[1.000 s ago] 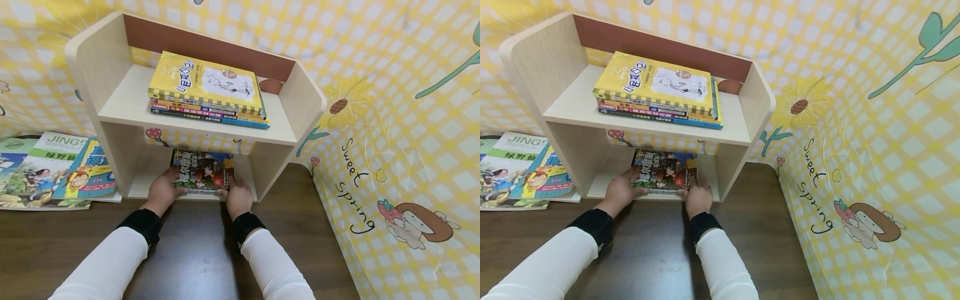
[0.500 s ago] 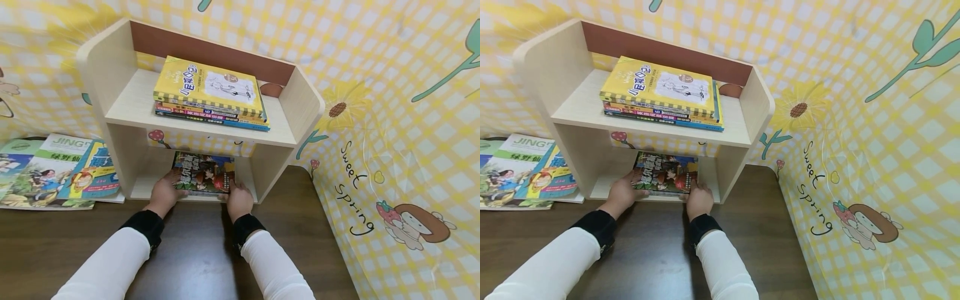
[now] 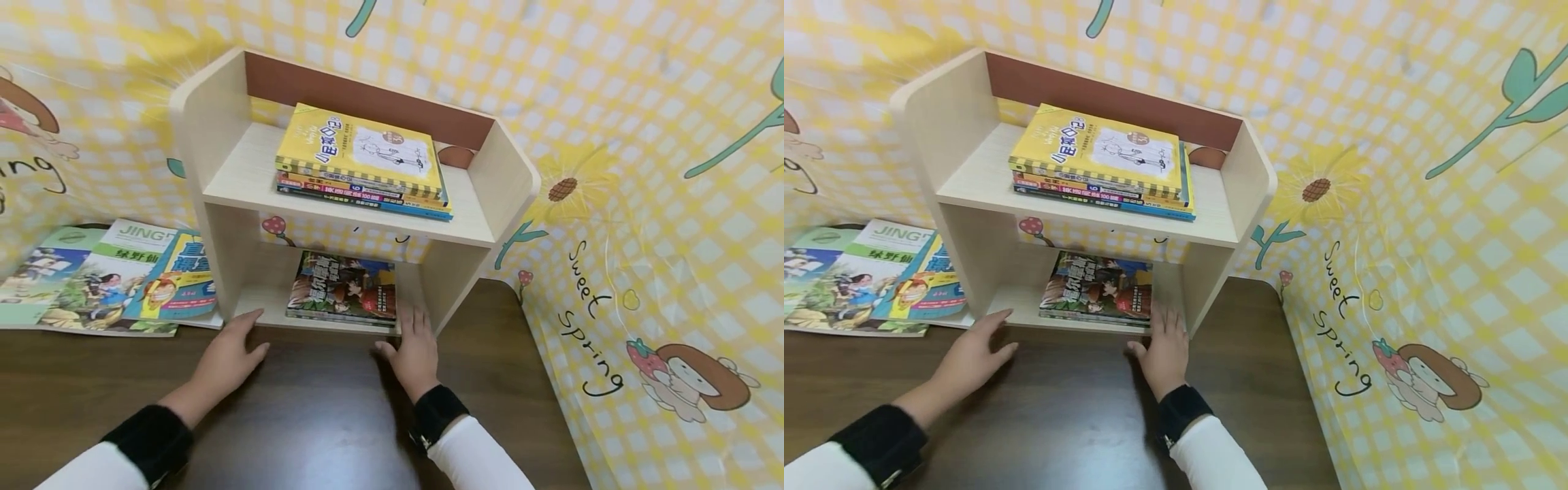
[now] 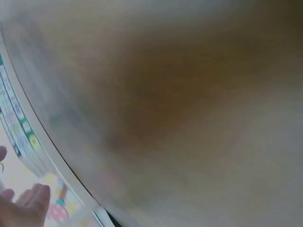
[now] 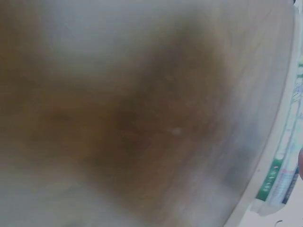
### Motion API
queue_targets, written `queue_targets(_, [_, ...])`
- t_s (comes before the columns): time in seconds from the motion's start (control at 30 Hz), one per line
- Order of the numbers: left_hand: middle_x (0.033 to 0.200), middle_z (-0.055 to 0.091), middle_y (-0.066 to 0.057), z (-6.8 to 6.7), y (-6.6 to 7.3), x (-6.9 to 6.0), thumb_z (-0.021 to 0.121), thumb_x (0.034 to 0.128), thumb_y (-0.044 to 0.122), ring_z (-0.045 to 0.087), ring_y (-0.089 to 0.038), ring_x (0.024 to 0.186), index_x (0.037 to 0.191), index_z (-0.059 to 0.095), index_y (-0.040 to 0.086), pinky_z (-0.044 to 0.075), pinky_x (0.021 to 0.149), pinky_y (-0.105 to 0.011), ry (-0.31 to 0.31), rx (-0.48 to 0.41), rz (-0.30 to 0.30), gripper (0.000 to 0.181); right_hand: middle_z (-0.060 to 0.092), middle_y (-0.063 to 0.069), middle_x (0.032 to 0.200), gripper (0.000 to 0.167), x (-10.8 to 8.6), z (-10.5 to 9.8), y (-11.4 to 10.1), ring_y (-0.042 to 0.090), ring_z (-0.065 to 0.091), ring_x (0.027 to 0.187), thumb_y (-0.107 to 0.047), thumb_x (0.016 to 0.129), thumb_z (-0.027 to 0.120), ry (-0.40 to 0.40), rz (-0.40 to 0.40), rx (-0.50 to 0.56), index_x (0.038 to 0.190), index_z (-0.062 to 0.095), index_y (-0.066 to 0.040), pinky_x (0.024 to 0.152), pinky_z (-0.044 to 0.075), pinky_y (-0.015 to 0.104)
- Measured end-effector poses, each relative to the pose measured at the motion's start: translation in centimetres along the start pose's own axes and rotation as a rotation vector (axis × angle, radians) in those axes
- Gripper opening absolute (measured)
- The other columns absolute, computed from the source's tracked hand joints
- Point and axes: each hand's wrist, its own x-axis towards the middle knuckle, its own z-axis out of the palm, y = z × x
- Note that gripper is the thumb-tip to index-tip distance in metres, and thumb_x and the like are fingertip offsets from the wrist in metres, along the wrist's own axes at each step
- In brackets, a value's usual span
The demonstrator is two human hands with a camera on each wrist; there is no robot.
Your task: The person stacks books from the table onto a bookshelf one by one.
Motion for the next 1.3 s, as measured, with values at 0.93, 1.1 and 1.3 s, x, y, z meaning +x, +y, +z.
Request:
queue_targets(0.93, [0.123, 0.025, -0.049, -8.7, -9.0, 3.4, 0.065, 0.0831, 0.056, 0.029, -0.061, 0.113, 0.135, 0.018, -0.024, 0.036, 0.091, -0.07, -0.02, 0.187, -0.594, 0.107, 0.018, 0.016, 0.159, 0.097, -10.7, -4.2, -4.8, 0.046, 0.018, 0.142, -0.047, 0.069, 0.084, -0.431, -0.022, 0.138, 0.15, 0.037, -0.02, 0.087, 0.033, 0.078])
queue_targets(1.1, [0.126, 0.022, -0.05, -8.4, -9.1, 3.6, 0.067, 0.0831, 0.047, 0.025, -0.063, 0.119, 0.134, 0.015, -0.024, 0.035, 0.094, -0.07, -0.074, 0.245, -0.7, 0.102, 0.017, 0.016, 0.159, 0.098, -11.5, -4.4, -5.1, 0.046, 0.015, 0.142, -0.049, 0.069, 0.084, -0.472, -0.033, 0.136, 0.15, 0.037, -0.02, 0.087, 0.033, 0.079])
queue_targets(1.3, [0.126, 0.02, -0.051, -8.6, -9.0, 3.7, 0.069, 0.0813, 0.044, 0.025, -0.065, 0.119, 0.133, 0.013, -0.024, 0.035, 0.096, -0.07, -0.093, 0.256, -0.74, 0.103, 0.017, 0.017, 0.159, 0.099, -12.1, -4.1, -5.1, 0.047, 0.015, 0.142, -0.049, 0.067, 0.085, -0.46, -0.039, 0.129, 0.149, 0.038, -0.019, 0.088, 0.031, 0.08])
